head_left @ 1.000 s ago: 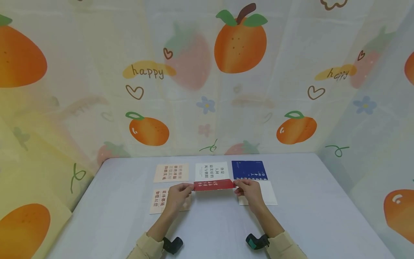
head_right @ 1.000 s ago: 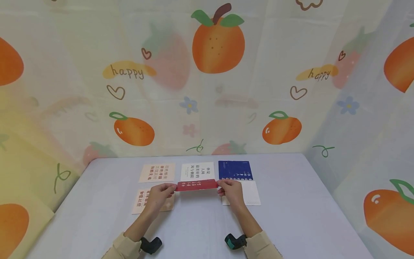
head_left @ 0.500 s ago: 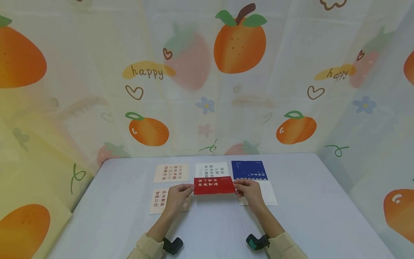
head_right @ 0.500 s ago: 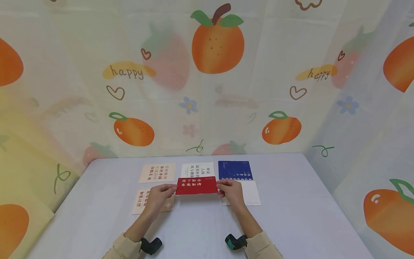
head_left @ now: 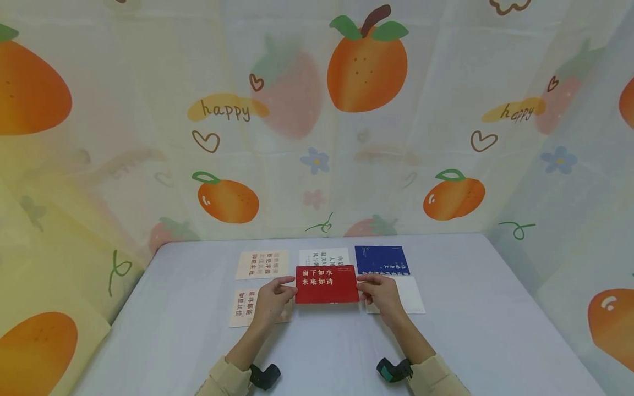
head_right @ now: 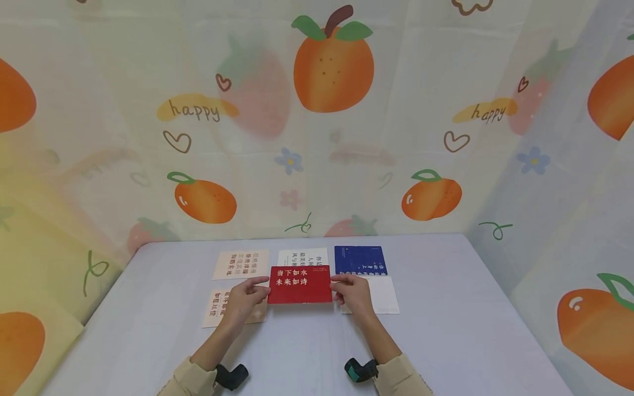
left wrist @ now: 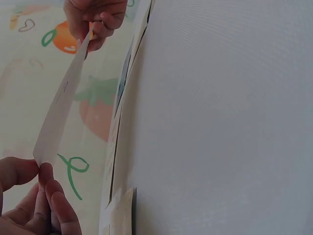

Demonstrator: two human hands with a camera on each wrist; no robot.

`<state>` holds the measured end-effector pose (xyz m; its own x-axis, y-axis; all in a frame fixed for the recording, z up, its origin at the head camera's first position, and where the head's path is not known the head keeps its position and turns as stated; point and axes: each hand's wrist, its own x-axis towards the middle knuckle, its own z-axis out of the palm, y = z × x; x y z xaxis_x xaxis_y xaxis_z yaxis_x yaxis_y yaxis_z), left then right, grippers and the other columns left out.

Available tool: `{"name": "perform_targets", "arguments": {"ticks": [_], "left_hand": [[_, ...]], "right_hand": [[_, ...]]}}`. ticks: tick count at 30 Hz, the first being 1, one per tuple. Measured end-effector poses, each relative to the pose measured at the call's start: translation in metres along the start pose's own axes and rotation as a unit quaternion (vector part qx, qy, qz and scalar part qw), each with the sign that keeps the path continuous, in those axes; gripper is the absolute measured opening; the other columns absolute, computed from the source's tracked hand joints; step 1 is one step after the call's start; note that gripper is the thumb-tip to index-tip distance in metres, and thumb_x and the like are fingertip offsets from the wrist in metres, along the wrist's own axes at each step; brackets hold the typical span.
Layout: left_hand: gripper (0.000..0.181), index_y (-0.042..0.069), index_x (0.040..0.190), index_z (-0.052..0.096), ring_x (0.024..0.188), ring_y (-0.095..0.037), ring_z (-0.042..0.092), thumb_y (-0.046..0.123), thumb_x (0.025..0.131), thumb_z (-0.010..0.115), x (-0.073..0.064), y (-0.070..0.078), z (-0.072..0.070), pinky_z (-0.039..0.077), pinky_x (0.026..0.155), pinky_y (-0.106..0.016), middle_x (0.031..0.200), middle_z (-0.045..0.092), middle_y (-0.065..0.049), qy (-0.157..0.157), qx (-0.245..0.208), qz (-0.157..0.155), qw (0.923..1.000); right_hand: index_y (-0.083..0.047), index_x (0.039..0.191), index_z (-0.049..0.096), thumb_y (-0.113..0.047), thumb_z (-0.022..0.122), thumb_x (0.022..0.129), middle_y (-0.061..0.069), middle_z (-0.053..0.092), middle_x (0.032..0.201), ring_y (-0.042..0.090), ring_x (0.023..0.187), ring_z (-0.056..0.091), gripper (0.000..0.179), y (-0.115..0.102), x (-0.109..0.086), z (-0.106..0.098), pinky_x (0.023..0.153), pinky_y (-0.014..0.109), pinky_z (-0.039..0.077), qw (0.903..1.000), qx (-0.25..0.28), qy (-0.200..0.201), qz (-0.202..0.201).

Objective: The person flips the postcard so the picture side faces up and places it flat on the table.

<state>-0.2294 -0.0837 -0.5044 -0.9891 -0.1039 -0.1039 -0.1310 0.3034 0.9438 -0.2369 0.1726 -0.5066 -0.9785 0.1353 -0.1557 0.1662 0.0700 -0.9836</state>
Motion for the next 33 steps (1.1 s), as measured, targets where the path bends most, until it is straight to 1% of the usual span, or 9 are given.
{"name": "perform_targets", "arguments": {"ticks": [5, 9, 13, 16, 21, 25, 28, 33], "left_hand": [[0.036, 0.008, 0.126, 0.063, 0.084, -0.015, 0.062, 0.016, 0.091, 0.064, -0.0012, -0.0008, -0.0013, 0.051, 0.075, -0.028, 0.09, 0.072, -0.007, -0.007, 0.0, 0.004, 1.0], [0.036, 0.007, 0.127, 0.063, 0.084, -0.015, 0.061, 0.017, 0.092, 0.064, -0.0006, -0.0019, -0.0028, 0.05, 0.073, -0.026, 0.092, 0.072, -0.008, -0.013, -0.004, 0.008, 0.9999], [0.035, 0.007, 0.126, 0.065, 0.081, -0.014, 0.06, 0.016, 0.092, 0.063, -0.0001, -0.0028, -0.0024, 0.05, 0.069, -0.023, 0.09, 0.071, -0.007, -0.015, -0.008, 0.006, 0.9998], [0.034, 0.007, 0.125, 0.066, 0.08, -0.014, 0.059, 0.015, 0.091, 0.063, 0.0002, -0.0032, -0.0024, 0.048, 0.066, -0.02, 0.088, 0.07, -0.006, -0.013, -0.007, -0.001, 0.9999], [0.032, 0.006, 0.121, 0.067, 0.081, -0.014, 0.059, 0.014, 0.09, 0.064, 0.0015, -0.0041, -0.0034, 0.048, 0.067, -0.022, 0.088, 0.069, -0.007, -0.015, -0.002, -0.002, 0.9999], [0.029, 0.005, 0.117, 0.068, 0.083, -0.015, 0.06, 0.013, 0.09, 0.065, 0.0031, -0.0044, -0.0039, 0.049, 0.069, -0.023, 0.09, 0.069, -0.007, -0.016, 0.001, 0.004, 0.9999], [0.026, 0.003, 0.114, 0.069, 0.083, -0.015, 0.059, 0.011, 0.089, 0.066, 0.0044, -0.0047, -0.0042, 0.049, 0.068, -0.023, 0.091, 0.069, -0.007, -0.016, 0.001, 0.011, 0.9998], [0.024, 0.002, 0.111, 0.07, 0.081, -0.014, 0.058, 0.009, 0.088, 0.065, 0.0053, -0.0054, -0.0041, 0.047, 0.064, -0.022, 0.09, 0.069, -0.007, -0.022, 0.004, 0.008, 0.9997]], "right_hand": [[0.004, 0.114, 0.068, -0.003, 0.065, 0.087, 0.006, 0.07, 0.077, 0.013, 0.055, 0.052, 0.028, 0.0012, -0.0013, 0.0004, 0.051, 0.019, 0.043, 1.0, -0.003, -0.004, -0.001], [0.003, 0.116, 0.068, -0.005, 0.065, 0.089, 0.006, 0.07, 0.079, 0.013, 0.057, 0.053, 0.029, 0.0021, -0.0024, 0.001, 0.053, 0.019, 0.043, 0.9999, -0.015, -0.008, -0.001], [0.003, 0.116, 0.068, -0.006, 0.065, 0.089, 0.007, 0.07, 0.081, 0.014, 0.059, 0.053, 0.029, 0.0019, -0.0043, 0.0013, 0.054, 0.02, 0.044, 0.9997, -0.021, -0.008, 0.0], [0.003, 0.117, 0.068, -0.006, 0.065, 0.088, 0.007, 0.069, 0.081, 0.014, 0.059, 0.054, 0.03, 0.0014, -0.0049, 0.0016, 0.054, 0.02, 0.044, 0.9997, -0.025, -0.009, -0.001], [0.003, 0.117, 0.067, -0.005, 0.065, 0.087, 0.007, 0.067, 0.076, 0.015, 0.059, 0.055, 0.031, 0.0006, -0.0051, 0.002, 0.054, 0.02, 0.044, 0.9991, -0.038, -0.017, -0.008], [0.003, 0.117, 0.067, -0.005, 0.066, 0.087, 0.007, 0.068, 0.076, 0.015, 0.059, 0.055, 0.031, -0.0002, -0.0053, 0.0023, 0.054, 0.021, 0.043, 0.9983, -0.054, -0.019, -0.012], [0.003, 0.117, 0.067, -0.005, 0.066, 0.087, 0.009, 0.068, 0.077, 0.015, 0.059, 0.054, 0.031, -0.0013, -0.0068, 0.0022, 0.053, 0.021, 0.043, 0.9976, -0.064, -0.02, -0.014], [0.003, 0.115, 0.068, -0.004, 0.066, 0.086, 0.01, 0.068, 0.077, 0.015, 0.06, 0.054, 0.03, -0.0019, -0.0079, 0.0017, 0.053, 0.022, 0.044, 0.996, -0.084, -0.023, -0.018]]}}
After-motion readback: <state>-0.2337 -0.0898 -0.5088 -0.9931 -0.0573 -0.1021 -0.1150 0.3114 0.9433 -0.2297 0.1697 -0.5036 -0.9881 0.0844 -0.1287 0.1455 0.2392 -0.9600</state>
